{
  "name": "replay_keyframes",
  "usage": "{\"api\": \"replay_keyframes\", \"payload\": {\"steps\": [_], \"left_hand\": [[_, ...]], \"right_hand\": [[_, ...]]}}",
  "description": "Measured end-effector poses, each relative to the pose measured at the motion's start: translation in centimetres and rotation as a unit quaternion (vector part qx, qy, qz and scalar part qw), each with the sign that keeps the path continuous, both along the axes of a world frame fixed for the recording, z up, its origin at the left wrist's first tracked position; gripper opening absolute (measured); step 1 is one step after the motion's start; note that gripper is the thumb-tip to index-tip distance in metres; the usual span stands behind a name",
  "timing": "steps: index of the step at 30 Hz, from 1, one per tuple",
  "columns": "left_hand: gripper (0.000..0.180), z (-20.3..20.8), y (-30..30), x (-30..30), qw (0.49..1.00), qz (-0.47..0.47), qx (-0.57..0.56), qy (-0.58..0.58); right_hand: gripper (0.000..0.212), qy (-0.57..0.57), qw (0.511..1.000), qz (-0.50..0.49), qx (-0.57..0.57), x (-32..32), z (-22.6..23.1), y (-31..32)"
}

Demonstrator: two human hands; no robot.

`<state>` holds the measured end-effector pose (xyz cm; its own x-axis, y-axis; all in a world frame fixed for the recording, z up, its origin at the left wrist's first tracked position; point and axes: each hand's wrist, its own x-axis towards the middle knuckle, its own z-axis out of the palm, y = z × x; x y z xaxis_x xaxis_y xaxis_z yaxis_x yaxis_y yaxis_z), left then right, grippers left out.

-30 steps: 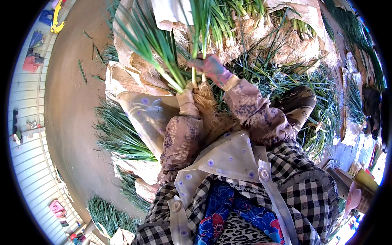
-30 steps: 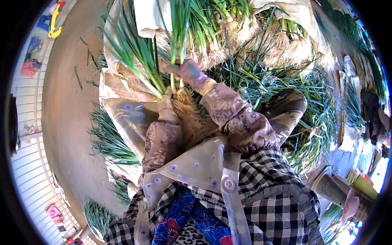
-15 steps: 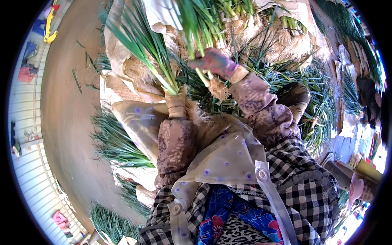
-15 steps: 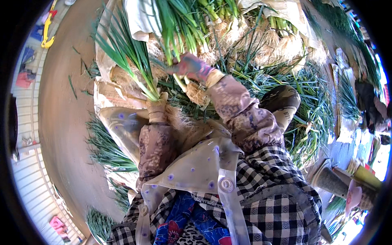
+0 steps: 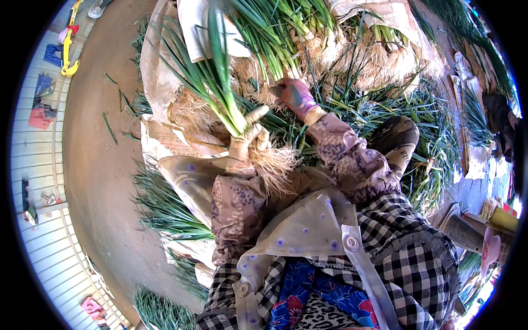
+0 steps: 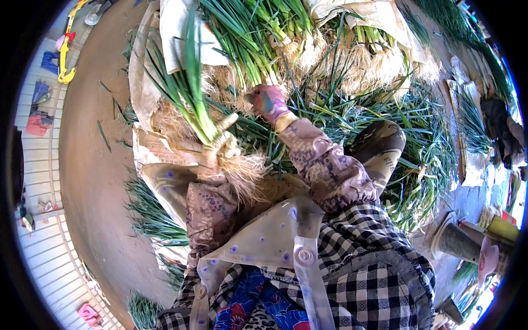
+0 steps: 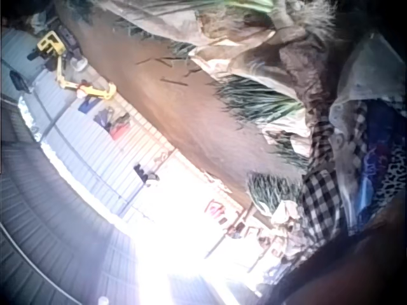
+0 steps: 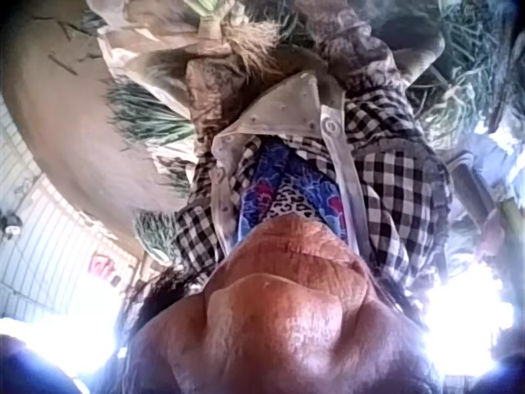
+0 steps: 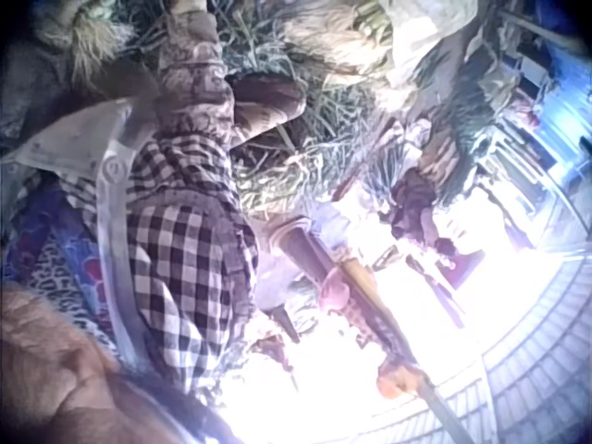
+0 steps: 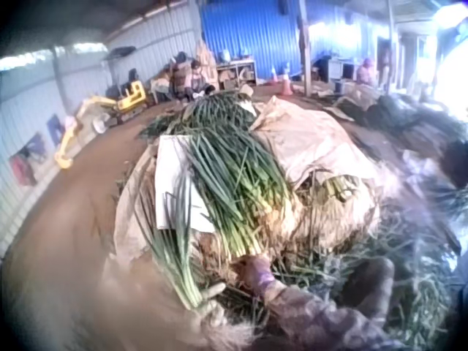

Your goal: The person cleans a bundle of green onions by peeling away outer layers and removing loose soil by hand.

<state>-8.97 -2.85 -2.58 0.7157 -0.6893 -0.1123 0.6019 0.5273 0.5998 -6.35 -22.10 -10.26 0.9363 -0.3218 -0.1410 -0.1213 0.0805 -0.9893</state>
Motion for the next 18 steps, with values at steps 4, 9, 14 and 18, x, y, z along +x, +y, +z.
{"api": "replay_keyframes", "payload": {"steps": [4, 9, 14, 18], "left_hand": [[0.024, 1.6, -0.3, 4.3, 0.993, 0.062, 0.045, -0.087], [0.021, -3.9, 1.9, 9.4, 0.949, 0.097, 0.222, -0.202], [0.020, -8.7, 1.0, 8.9, 0.923, 0.042, 0.276, -0.264], [0.019, -6.8, 1.3, 5.0, 0.972, 0.049, 0.208, -0.094]], "right_hand": [[0.042, 0.099, 0.924, -0.001, -0.369, 1.6, -1.9, 1.1], [0.022, 0.075, 0.979, -0.044, 0.183, 1.4, 2.0, 5.1], [0.024, -0.044, 0.663, 0.223, -0.713, -5.1, 5.6, 6.4], [0.026, -0.116, 0.732, 0.256, -0.620, -5.7, 2.2, 4.1]]}}
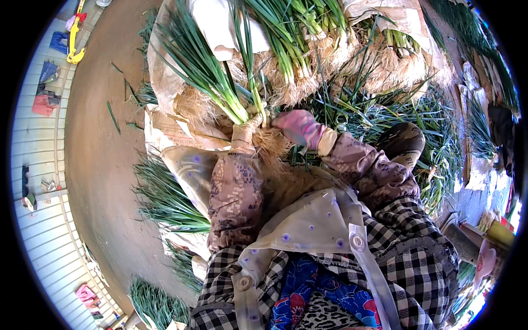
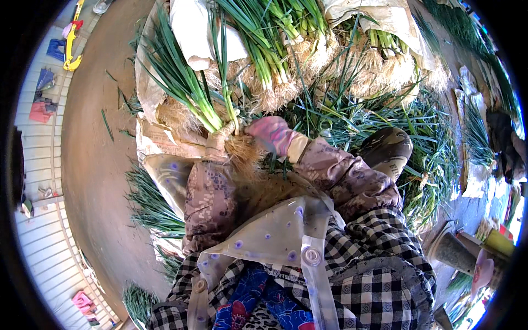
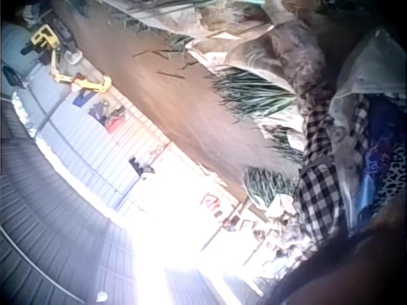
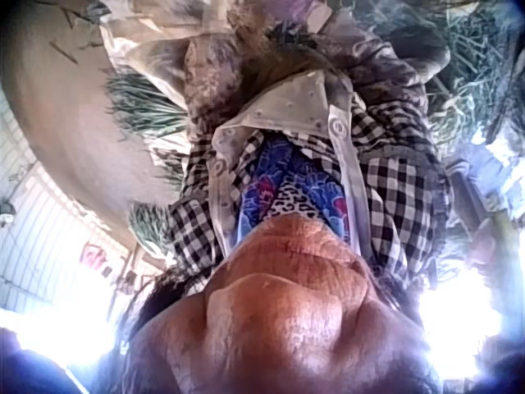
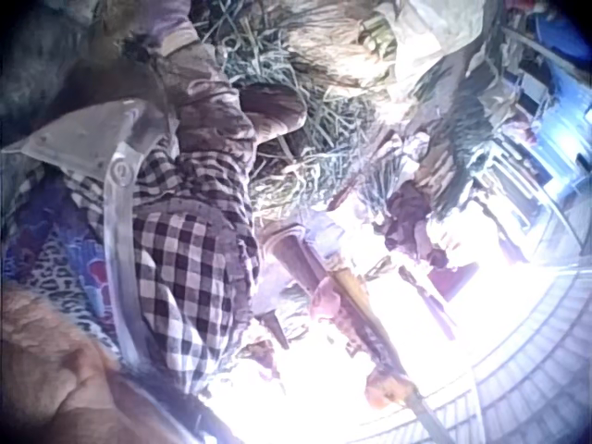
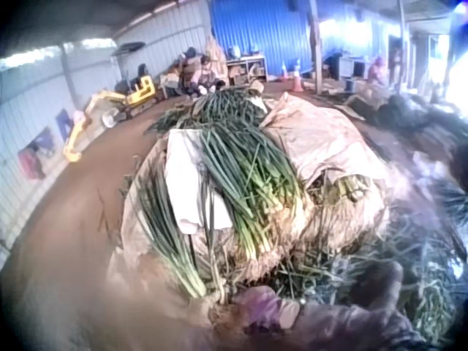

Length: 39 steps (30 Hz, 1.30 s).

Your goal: The person cleans a bundle of green onions by peeling away outer layers and removing loose soil by hand.

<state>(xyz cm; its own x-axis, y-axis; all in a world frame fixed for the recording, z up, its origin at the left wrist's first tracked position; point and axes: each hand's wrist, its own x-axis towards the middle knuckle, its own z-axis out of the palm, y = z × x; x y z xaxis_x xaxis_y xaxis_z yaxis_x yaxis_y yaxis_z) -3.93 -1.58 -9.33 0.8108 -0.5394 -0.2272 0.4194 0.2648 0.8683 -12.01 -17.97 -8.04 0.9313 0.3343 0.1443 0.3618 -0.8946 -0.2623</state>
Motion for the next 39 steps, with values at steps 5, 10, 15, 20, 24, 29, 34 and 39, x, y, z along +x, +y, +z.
{"api": "replay_keyframes", "payload": {"steps": [5, 10, 15, 20, 24, 29, 34, 39], "left_hand": [[0.019, 2.7, 0.5, -4.1, 0.988, 0.014, -0.098, 0.115], [0.019, 2.4, 0.3, -6.3, 0.992, 0.024, -0.087, 0.094], [0.020, -0.8, -0.1, -5.5, 0.975, 0.087, -0.155, 0.133], [0.024, 0.4, -0.3, -6.6, 0.973, -0.011, -0.177, 0.146], [0.021, 0.2, -0.9, -6.2, 0.982, 0.041, -0.033, 0.181], [0.017, 2.3, 0.8, -6.5, 0.981, 0.102, -0.101, 0.129], [0.015, -0.2, -1.3, -6.1, 0.976, 0.114, -0.103, 0.156], [0.028, -0.1, 0.1, -4.5, 0.994, 0.074, -0.002, 0.083]], "right_hand": [[0.038, 0.318, 0.603, -0.155, 0.715, 3.3, 3.5, -1.2], [0.022, 0.231, 0.656, -0.091, 0.713, 5.1, 3.6, 0.3], [0.018, 0.135, 0.690, -0.170, 0.691, 3.8, 4.2, -1.4], [0.019, 0.153, 0.612, -0.182, 0.754, 4.0, 4.4, -1.3], [0.024, 0.161, 0.672, -0.217, 0.689, 3.1, 3.8, -1.9], [0.019, 0.186, 0.796, -0.012, 0.576, -1.0, 6.5, 1.4], [0.019, 0.109, 0.886, 0.066, 0.446, -5.9, 6.3, 0.0], [0.023, 0.282, 0.779, -0.174, 0.533, -8.9, 8.6, -7.0]]}}
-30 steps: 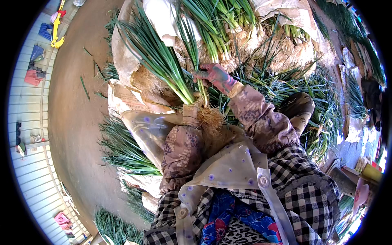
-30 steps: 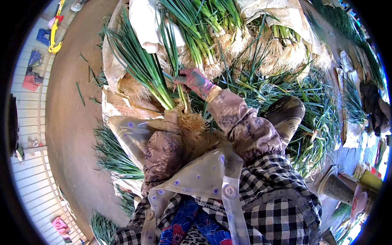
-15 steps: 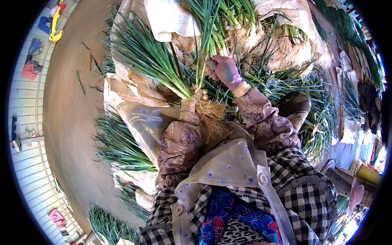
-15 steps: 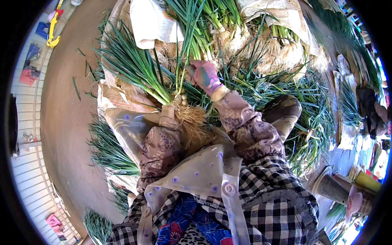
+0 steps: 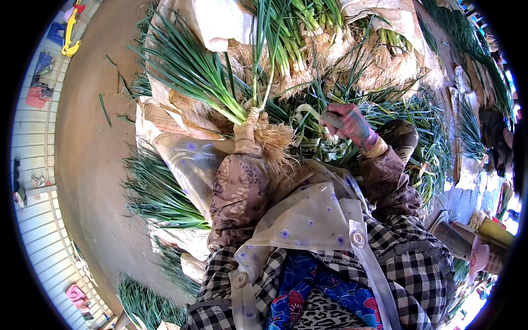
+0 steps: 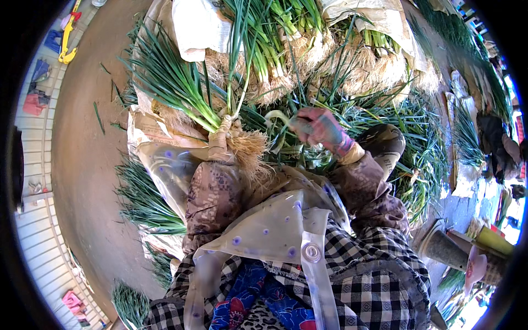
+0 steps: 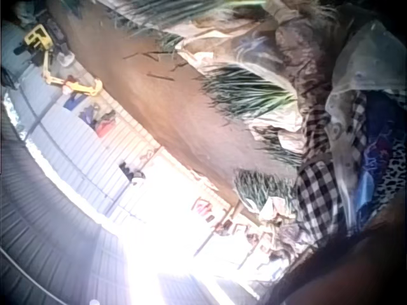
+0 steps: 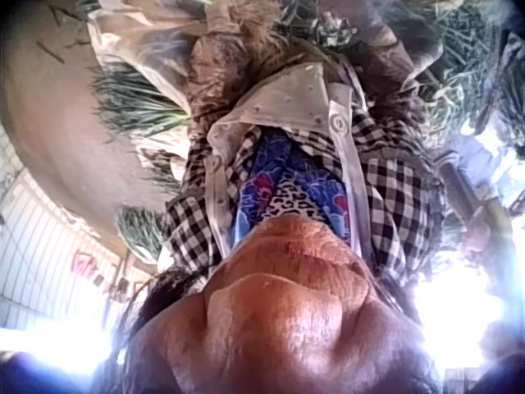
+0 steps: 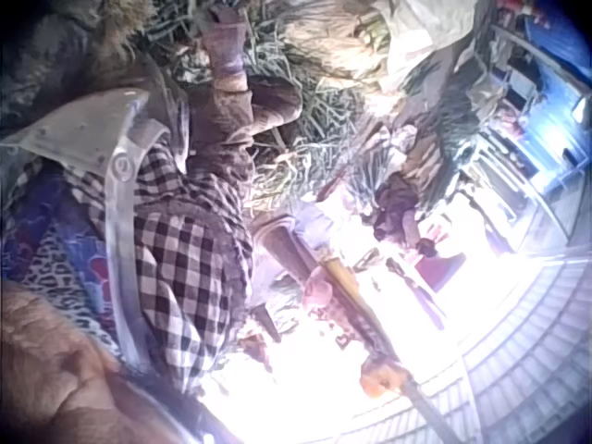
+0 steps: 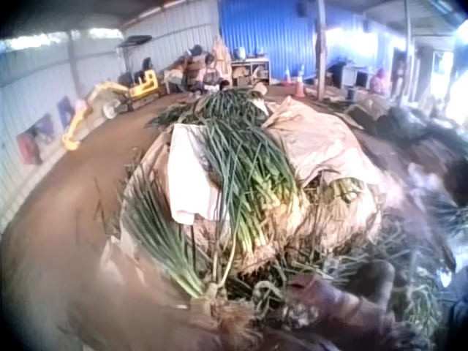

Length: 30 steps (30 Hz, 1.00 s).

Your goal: The person cleans a bundle of green onions by peeling away outer layers and removing loose soil by hand.

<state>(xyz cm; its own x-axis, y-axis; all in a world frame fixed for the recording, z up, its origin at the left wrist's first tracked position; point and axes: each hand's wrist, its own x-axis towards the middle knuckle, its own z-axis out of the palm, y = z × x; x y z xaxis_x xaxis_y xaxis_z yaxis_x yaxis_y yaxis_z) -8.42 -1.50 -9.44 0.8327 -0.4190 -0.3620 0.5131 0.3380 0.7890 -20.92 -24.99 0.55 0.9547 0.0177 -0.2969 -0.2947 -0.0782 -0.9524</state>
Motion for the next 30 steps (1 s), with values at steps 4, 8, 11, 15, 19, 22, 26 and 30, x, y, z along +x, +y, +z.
{"api": "replay_keyframes", "payload": {"steps": [4, 8, 11, 15, 19, 22, 26, 30], "left_hand": [[0.027, 0.0, -0.3, -0.3, 0.991, 0.032, -0.116, 0.056], [0.027, 3.0, -1.5, -1.6, 0.984, 0.005, -0.140, 0.114], [0.023, 2.2, 1.2, -1.3, 0.997, -0.050, 0.038, 0.042], [0.023, 1.8, 0.8, -1.4, 0.996, -0.077, 0.044, 0.027], [0.017, 0.0, 1.8, -1.3, 0.991, 0.043, -0.062, 0.109], [0.020, 0.4, 0.5, -1.4, 0.976, -0.037, -0.166, 0.139], [0.025, 0.5, 1.6, -1.6, 0.935, -0.102, -0.308, 0.147], [0.019, 1.0, 5.1, 0.2, 0.915, -0.137, -0.372, 0.075]], "right_hand": [[0.027, -0.171, 0.943, 0.044, -0.281, 0.9, -5.6, -1.1], [0.038, 0.050, 0.997, -0.051, 0.018, 5.1, -5.0, 1.1], [0.039, -0.003, 0.966, -0.029, 0.256, 11.4, -6.1, 7.7], [0.016, -0.137, 0.879, -0.097, 0.446, 13.0, -10.5, 6.9], [0.023, -0.062, 0.813, -0.397, 0.422, 12.6, -8.5, 4.1], [0.023, -0.079, 0.854, -0.420, 0.298, 10.4, -11.2, -3.6], [0.022, -0.145, 0.837, -0.416, 0.323, 8.0, -12.1, -8.7], [0.023, -0.150, 0.809, -0.485, 0.297, 5.8, -10.2, -15.2]]}}
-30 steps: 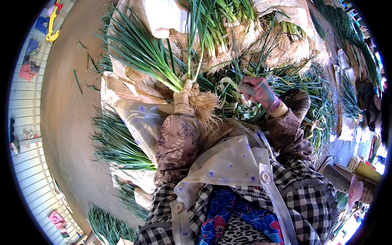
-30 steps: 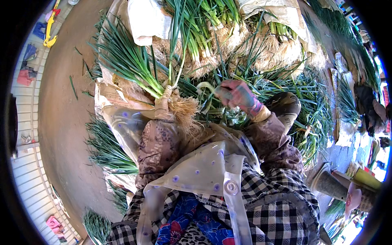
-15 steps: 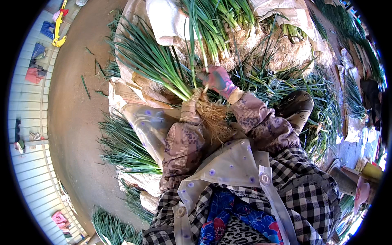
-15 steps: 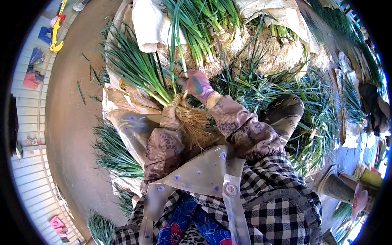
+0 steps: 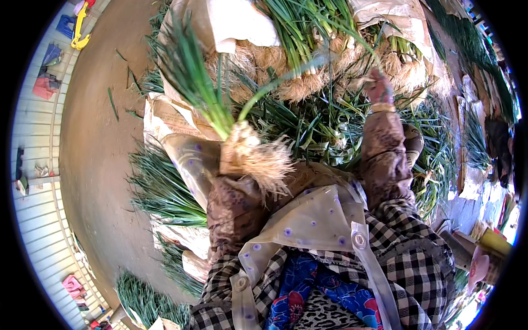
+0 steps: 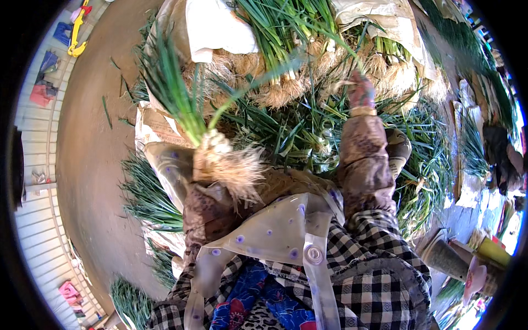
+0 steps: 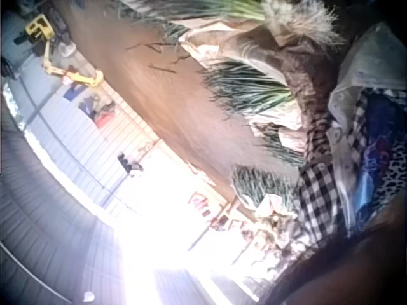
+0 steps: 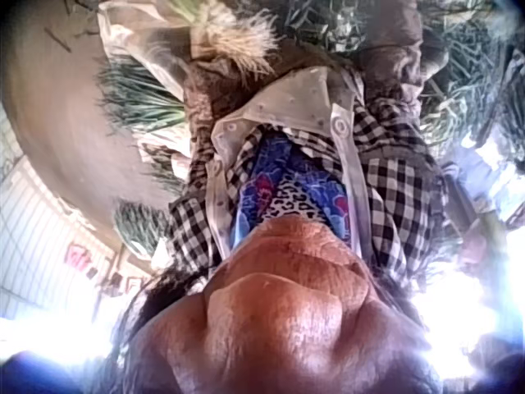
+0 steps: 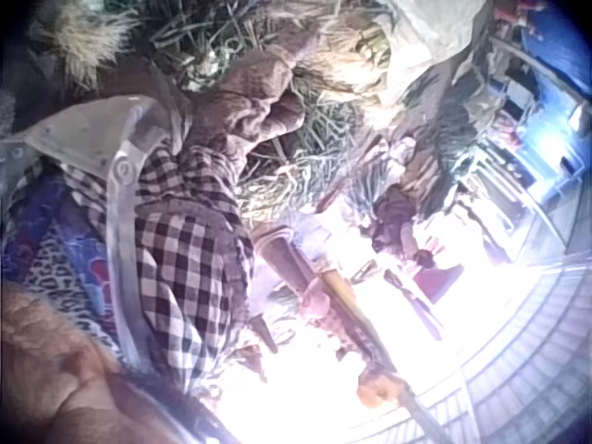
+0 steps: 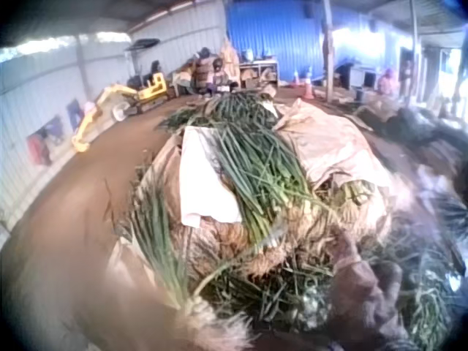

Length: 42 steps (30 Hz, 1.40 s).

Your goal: The person cleans a bundle of green onions by peeling away outer layers and removing loose soil by hand.

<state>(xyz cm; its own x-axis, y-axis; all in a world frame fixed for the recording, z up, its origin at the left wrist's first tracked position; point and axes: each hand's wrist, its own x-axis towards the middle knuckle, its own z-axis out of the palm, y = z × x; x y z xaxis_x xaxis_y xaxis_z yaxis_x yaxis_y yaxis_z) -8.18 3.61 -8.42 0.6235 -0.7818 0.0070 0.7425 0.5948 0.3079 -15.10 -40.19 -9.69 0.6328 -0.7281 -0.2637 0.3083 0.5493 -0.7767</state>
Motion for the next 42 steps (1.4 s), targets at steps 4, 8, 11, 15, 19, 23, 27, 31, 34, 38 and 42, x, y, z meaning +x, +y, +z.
{"api": "replay_keyframes", "payload": {"steps": [4, 8, 11, 15, 19, 23, 27, 31, 34, 38, 42], "left_hand": [[0.018, 5.8, 3.5, 0.8, 0.996, 0.078, -0.032, -0.016], [0.029, 4.5, 2.2, 0.7, 0.993, 0.112, 0.029, 0.010], [0.031, 2.0, -2.3, 0.3, 0.998, 0.046, -0.033, 0.035], [0.024, 1.4, -3.1, -1.5, 0.997, 0.037, 0.050, 0.055], [0.019, 0.7, -4.5, -2.8, 0.993, 0.003, 0.105, 0.054], [0.022, 2.0, -5.5, -3.9, 0.972, 0.064, 0.222, 0.041], [0.022, 2.8, -5.8, -4.1, 0.960, 0.131, 0.222, 0.107], [0.038, 3.4, -5.8, -3.5, 0.985, 0.091, 0.142, 0.026], [0.036, 4.7, -7.3, -2.8, 0.986, 0.036, 0.162, -0.011], [0.021, 3.3, -9.0, -2.1, 0.978, 0.106, 0.171, 0.063], [0.034, 3.4, -7.6, 0.3, 0.981, 0.104, 0.124, 0.103]], "right_hand": [[0.015, -0.183, 0.981, 0.061, 0.025, -3.5, 3.3, -8.5], [0.031, -0.061, 0.995, 0.037, -0.067, -1.7, 8.5, 1.3], [0.039, -0.025, 0.984, 0.170, -0.039, -0.6, 7.8, 7.8], [0.052, 0.047, 0.918, 0.393, -0.031, 3.3, 8.5, 17.4], [0.039, 0.063, 0.870, 0.473, -0.127, 6.8, 8.7, 22.7], [0.030, -0.012, 0.879, 0.416, -0.234, 8.0, 5.5, 22.7], [0.034, 0.124, 0.792, 0.413, -0.433, 4.1, 8.3, 22.9], [0.025, -0.084, 0.854, 0.481, -0.182, 0.5, 9.2, 21.5], [0.021, 0.041, 0.808, 0.413, -0.418, -1.5, 8.2, 20.2], [0.016, -0.110, 0.949, 0.243, -0.167, -4.6, 8.5, 13.8], [0.031, 0.059, 0.985, 0.000, -0.160, -9.6, 9.4, 3.6]]}}
